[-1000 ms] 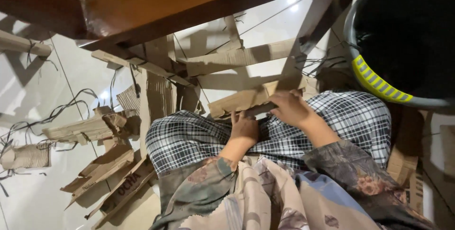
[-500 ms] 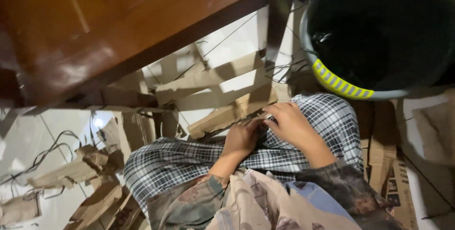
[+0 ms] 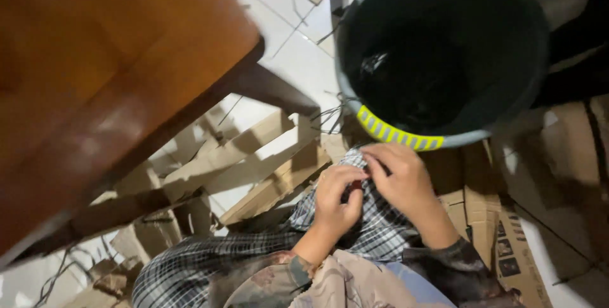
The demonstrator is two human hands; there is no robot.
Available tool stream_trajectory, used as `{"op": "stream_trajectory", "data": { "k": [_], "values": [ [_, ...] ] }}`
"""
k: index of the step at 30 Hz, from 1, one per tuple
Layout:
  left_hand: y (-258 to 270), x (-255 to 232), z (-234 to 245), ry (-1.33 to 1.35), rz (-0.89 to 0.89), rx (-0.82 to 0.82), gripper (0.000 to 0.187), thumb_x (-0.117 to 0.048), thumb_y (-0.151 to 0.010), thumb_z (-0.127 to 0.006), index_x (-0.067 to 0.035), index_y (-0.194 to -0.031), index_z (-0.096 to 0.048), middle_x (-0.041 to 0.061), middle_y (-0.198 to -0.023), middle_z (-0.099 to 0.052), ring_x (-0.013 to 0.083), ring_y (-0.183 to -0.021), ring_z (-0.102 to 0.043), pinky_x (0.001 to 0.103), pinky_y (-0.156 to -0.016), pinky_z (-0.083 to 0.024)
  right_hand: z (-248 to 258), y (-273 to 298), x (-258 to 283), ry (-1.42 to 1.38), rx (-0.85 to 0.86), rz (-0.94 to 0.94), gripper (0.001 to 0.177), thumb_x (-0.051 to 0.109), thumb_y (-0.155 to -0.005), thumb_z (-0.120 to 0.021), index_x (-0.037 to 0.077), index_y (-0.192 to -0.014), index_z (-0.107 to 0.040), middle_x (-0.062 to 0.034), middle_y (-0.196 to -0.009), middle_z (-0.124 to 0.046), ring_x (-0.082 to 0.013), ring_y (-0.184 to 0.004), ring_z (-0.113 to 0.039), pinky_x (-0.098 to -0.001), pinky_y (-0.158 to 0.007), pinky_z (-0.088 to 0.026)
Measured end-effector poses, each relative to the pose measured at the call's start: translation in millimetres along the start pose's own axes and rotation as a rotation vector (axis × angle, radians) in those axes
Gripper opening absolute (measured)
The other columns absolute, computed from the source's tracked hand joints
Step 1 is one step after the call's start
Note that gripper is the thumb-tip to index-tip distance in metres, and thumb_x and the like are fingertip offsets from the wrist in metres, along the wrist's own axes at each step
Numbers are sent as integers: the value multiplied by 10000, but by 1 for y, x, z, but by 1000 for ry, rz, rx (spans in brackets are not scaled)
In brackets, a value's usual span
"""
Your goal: Wrapping the legs of a wooden chair with cardboard strips and securing them with string for protection during transport.
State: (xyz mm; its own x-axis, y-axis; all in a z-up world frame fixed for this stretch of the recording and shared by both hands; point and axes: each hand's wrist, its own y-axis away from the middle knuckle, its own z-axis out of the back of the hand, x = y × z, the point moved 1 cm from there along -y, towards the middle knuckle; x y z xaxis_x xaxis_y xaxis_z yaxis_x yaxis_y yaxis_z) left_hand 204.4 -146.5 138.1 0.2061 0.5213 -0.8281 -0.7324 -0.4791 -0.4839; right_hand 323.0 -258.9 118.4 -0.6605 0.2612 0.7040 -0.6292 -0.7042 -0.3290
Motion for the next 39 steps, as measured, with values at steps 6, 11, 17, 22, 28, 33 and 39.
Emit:
{"op": "stream_trajectory", "data": {
  "k": [6,11,17,22,28,33,39],
  "values": [
    [-11,14,-68,37,-87,-5,254,23,-778,-678,-163,-920,-775,32,-997,-745,282,-864,-689,411,-818,-529,47,-61,-60,158,52,-155,212,137,-950,-724,85,-1154,-754,-135,-1025,-747,-360,-968,-715,-451,-857,-565],
    [-24,29,-89,32,-120,40,239,34,-832,-663,-171,-882,-776,11,-1024,-741,244,-885,-679,386,-845,-514,14,-81,-130,371,722,-789,892,430,-858,-768,135,-1592,-355,-311,-1587,-375,-522,-1370,-498,-650,-1083,-454],
    [-31,45,-94,20,-36,127,237,33,-874,-647,-175,-883,-761,17,-1063,-721,261,-934,-685,397,-864,-503,-15,-73,-157,242,902,-767,698,351,-985,-596,71,-1579,-362,-287,-1442,-567,-444,-1347,-564,-563,-1106,-462],
    [-23,50,-95,-17,-20,106,242,26,-850,-659,-171,-946,-762,36,-1104,-706,271,-971,-677,412,-888,-516,2,-65,-140,256,573,-631,263,273,-1014,-573,196,-1206,-736,-118,-1099,-761,-348,-1120,-706,-468,-982,-550],
    [-18,42,-79,-46,0,6,406,44,-873,-660,-2,-1259,-540,238,-1373,-515,417,-1256,-542,495,-1045,-465,22,-55,-86,115,-154,-164,163,68,-961,-700,172,-1069,-767,-12,-942,-749,-249,-899,-735,-363,-829,-587],
    [-28,38,-47,-55,-84,-5,659,82,-914,-643,62,-1489,-322,323,-1558,-329,491,-1439,-368,550,-1139,-367,26,-37,-16,-54,-195,-5,282,-76,-925,-649,115,-1087,-781,-57,-1018,-763,-285,-970,-739,-385,-880,-594],
    [-27,22,23,-44,-17,200,584,93,-922,-615,-139,-1453,-542,207,-1600,-397,452,-1469,-398,563,-1213,-343,-14,-2,54,-111,-159,146,293,-68,-952,-599,82,-1144,-762,-113,-1027,-748,-314,-958,-733,-437,-887,-589]
  ]
}}
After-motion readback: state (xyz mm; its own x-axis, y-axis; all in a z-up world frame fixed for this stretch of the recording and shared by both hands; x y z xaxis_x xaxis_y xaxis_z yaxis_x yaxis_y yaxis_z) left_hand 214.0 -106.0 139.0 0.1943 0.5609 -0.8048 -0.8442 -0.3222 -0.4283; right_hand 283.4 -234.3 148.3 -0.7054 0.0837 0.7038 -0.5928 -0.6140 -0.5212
